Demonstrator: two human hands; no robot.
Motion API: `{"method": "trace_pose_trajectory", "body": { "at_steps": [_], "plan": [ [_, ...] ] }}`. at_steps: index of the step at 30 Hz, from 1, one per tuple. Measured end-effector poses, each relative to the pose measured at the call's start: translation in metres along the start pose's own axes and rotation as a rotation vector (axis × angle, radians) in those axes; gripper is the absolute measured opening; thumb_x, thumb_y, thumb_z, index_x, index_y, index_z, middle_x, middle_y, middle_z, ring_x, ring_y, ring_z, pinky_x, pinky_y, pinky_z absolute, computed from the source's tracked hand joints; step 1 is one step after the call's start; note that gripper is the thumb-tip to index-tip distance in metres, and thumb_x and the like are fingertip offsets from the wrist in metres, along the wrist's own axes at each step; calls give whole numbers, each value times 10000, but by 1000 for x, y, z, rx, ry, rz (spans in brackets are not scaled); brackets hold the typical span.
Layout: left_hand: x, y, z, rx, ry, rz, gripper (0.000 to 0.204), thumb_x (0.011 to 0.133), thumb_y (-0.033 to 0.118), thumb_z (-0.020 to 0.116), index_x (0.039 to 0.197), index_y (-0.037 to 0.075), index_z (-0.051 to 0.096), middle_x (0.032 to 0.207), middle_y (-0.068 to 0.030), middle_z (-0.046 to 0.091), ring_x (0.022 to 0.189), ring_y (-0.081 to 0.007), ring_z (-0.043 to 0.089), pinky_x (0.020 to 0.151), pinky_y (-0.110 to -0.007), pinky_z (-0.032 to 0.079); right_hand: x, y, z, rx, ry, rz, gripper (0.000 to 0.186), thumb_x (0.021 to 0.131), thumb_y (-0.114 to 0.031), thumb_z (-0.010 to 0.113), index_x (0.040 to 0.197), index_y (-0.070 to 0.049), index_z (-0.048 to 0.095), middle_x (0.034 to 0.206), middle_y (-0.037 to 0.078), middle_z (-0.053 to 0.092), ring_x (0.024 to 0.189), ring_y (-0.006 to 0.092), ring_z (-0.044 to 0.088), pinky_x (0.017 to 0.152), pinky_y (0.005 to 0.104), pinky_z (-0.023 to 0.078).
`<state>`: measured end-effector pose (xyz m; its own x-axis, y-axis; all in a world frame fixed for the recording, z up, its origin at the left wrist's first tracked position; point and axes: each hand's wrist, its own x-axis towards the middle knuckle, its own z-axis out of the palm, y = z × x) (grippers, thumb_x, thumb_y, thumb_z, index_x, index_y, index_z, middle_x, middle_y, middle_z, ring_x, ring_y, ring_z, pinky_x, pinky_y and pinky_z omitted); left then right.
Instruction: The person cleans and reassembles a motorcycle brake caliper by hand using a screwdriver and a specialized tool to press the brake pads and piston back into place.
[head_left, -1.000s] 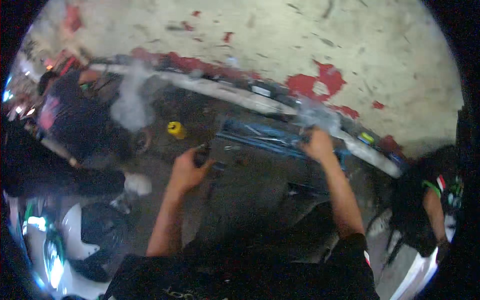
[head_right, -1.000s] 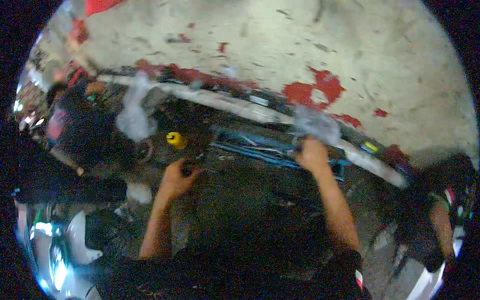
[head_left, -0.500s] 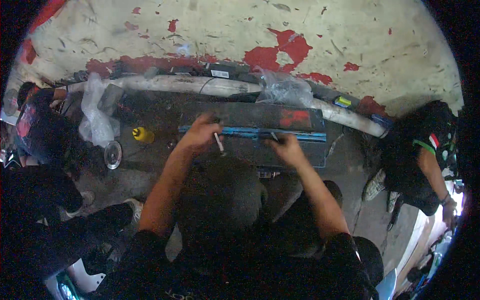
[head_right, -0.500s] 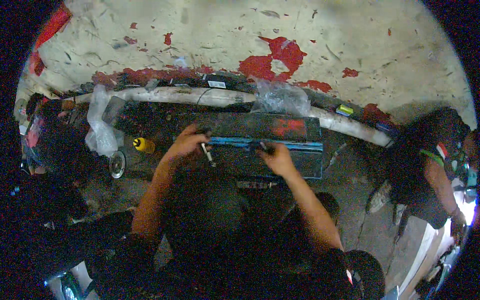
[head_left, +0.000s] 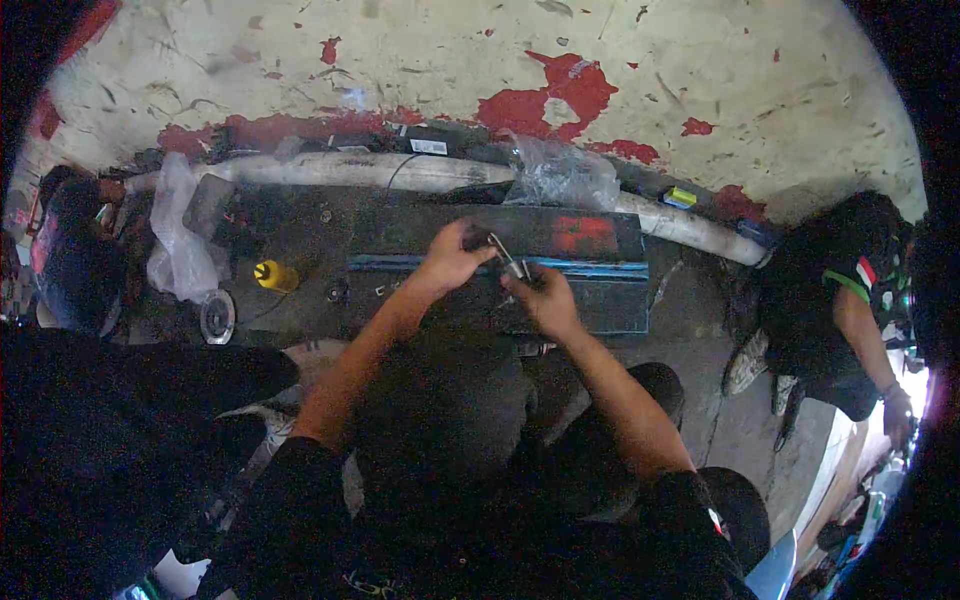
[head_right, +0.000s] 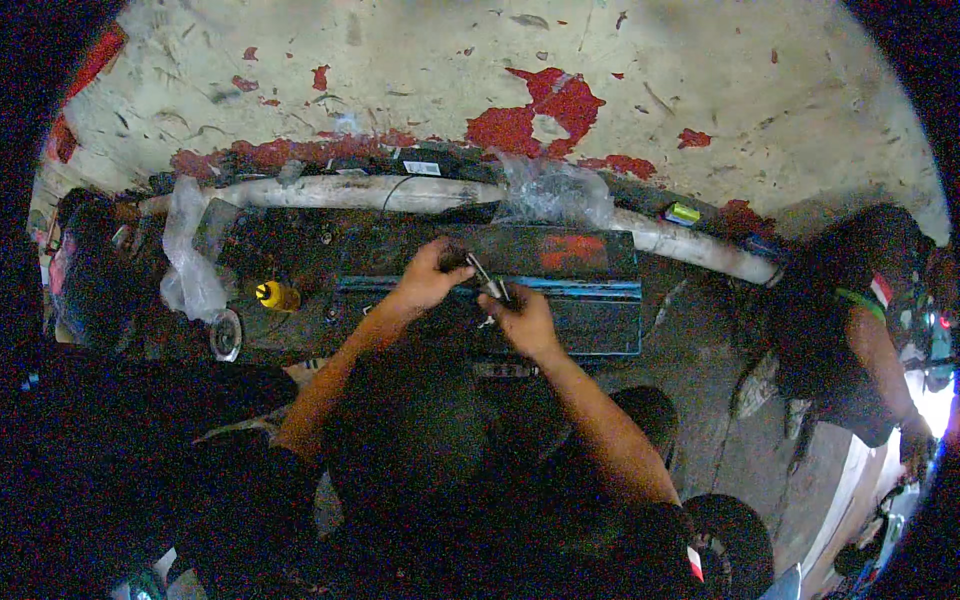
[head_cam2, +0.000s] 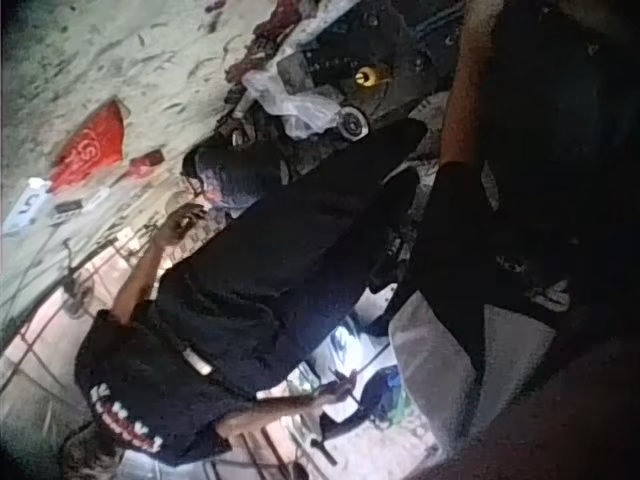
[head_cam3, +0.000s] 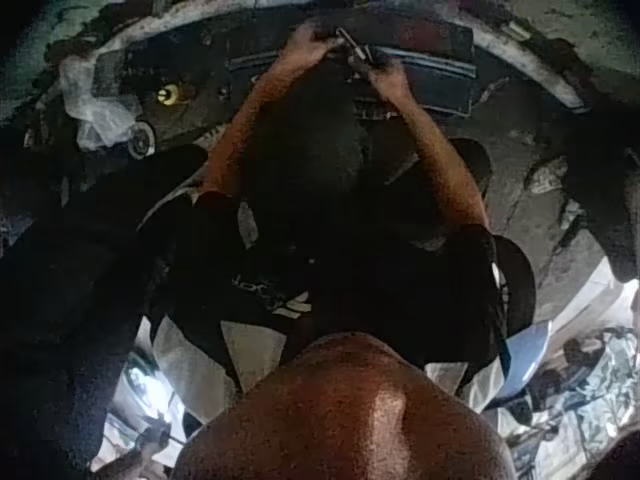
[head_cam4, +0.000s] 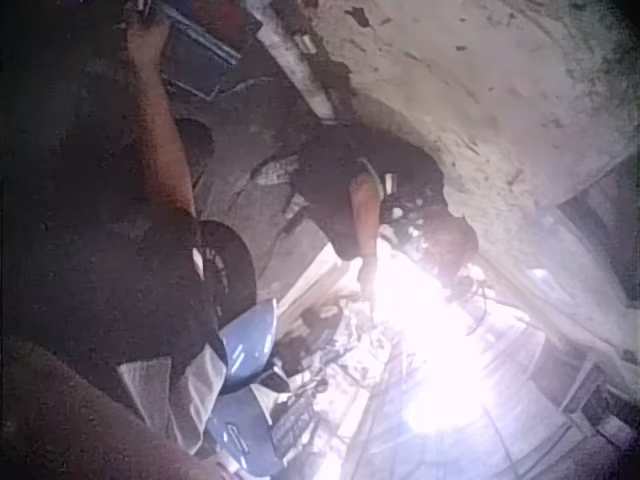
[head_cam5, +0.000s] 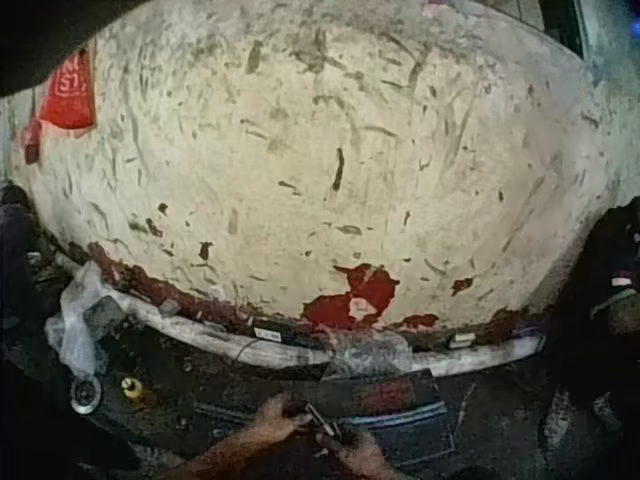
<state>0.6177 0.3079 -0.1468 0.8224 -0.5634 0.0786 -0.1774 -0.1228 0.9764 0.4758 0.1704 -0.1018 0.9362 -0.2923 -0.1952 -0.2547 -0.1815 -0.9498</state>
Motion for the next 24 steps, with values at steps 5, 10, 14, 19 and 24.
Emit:
{"method": "trace_pose_trajectory", "body": {
  "at_steps": [5, 10, 14, 19, 24],
  "plan": [
    [15, 35, 8, 148, -1, -68, 401, 685, 122, 756, 1038, 7, 605, 964, -110, 665, 893, -231, 630, 825, -348, 479, 9, 4, -21, 140, 21, 119, 361, 808, -278, 673, 1013, 11, 603, 923, 117, 651, 796, 171, 591, 776, 313, 466],
    [29, 40, 22, 368, -24, -65, 337, 633, 205, 767, 883, 11, 652, 855, -151, 669, 821, -280, 650, 751, -368, 497, 19, 31, -14, -265, 311, -323, 390, 807, -228, 683, 1032, 43, 516, 862, 133, 631, 780, 267, 619, 672, 346, 489],
    [30, 33, 19, 467, 171, -38, 269, 611, 235, 744, 755, 20, 668, 753, -165, 663, 743, -313, 655, 690, -382, 505, 13, 10, -4, -363, 151, -204, 405, 829, -258, 648, 1045, 53, 506, 882, 217, 627, 853, 370, 619, 714, 386, 481],
    [28, 40, 18, 493, 76, -4, 289, 592, 252, 756, 738, 21, 663, 750, -173, 655, 749, -338, 646, 689, -399, 502, 9, 9, -5, -387, 145, -166, 340, 854, -231, 558, 1063, 35, 515, 888, 293, 604, 866, 452, 583, 729, 490, 471],
    [6, 46, 6, 573, 11, 36, 364, 611, 288, 776, 844, 31, 667, 806, -173, 659, 772, -339, 638, 751, -395, 500, 4, 13, 2, -283, 128, -93, 363, 870, -271, 539, 1053, 43, 541, 919, 278, 611, 897, 422, 591, 776, 448, 471]
  ]
}}
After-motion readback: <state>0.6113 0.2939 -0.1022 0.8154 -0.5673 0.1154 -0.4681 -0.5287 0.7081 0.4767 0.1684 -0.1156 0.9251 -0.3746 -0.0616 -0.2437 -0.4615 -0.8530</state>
